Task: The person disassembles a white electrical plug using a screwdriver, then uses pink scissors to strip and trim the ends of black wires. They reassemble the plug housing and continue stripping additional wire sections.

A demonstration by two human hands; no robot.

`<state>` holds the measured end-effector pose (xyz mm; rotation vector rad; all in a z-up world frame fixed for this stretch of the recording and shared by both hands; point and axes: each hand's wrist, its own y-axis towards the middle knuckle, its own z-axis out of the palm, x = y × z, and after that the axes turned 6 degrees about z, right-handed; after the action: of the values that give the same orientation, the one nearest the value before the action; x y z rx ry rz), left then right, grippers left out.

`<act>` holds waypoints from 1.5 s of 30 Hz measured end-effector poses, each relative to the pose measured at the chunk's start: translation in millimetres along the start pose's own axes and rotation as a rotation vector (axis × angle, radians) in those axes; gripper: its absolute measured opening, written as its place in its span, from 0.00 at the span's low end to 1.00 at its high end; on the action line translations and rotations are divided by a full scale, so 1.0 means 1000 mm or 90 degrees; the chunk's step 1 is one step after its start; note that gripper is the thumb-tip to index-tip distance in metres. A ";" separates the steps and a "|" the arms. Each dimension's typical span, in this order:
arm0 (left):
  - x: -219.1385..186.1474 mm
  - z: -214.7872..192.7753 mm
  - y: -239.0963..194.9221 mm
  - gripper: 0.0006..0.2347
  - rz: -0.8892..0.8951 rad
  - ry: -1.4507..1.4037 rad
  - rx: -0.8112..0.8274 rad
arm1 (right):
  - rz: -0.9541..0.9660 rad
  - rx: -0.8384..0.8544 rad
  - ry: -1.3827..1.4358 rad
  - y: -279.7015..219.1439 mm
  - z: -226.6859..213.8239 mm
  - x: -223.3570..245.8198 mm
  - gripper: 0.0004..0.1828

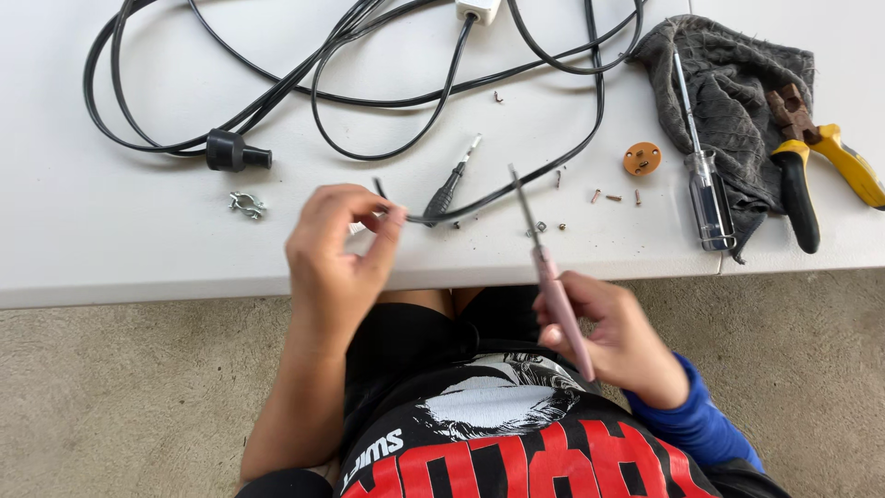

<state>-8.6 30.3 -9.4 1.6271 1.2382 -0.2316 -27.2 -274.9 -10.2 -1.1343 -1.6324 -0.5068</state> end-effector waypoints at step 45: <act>0.018 0.029 -0.014 0.18 -0.300 -0.937 0.201 | 0.066 -0.568 -0.281 -0.006 -0.105 0.013 0.23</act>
<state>-0.2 17.0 -42.2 0.8794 0.3532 -1.6292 20.3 -353.7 41.6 -2.0906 -1.7323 -1.0245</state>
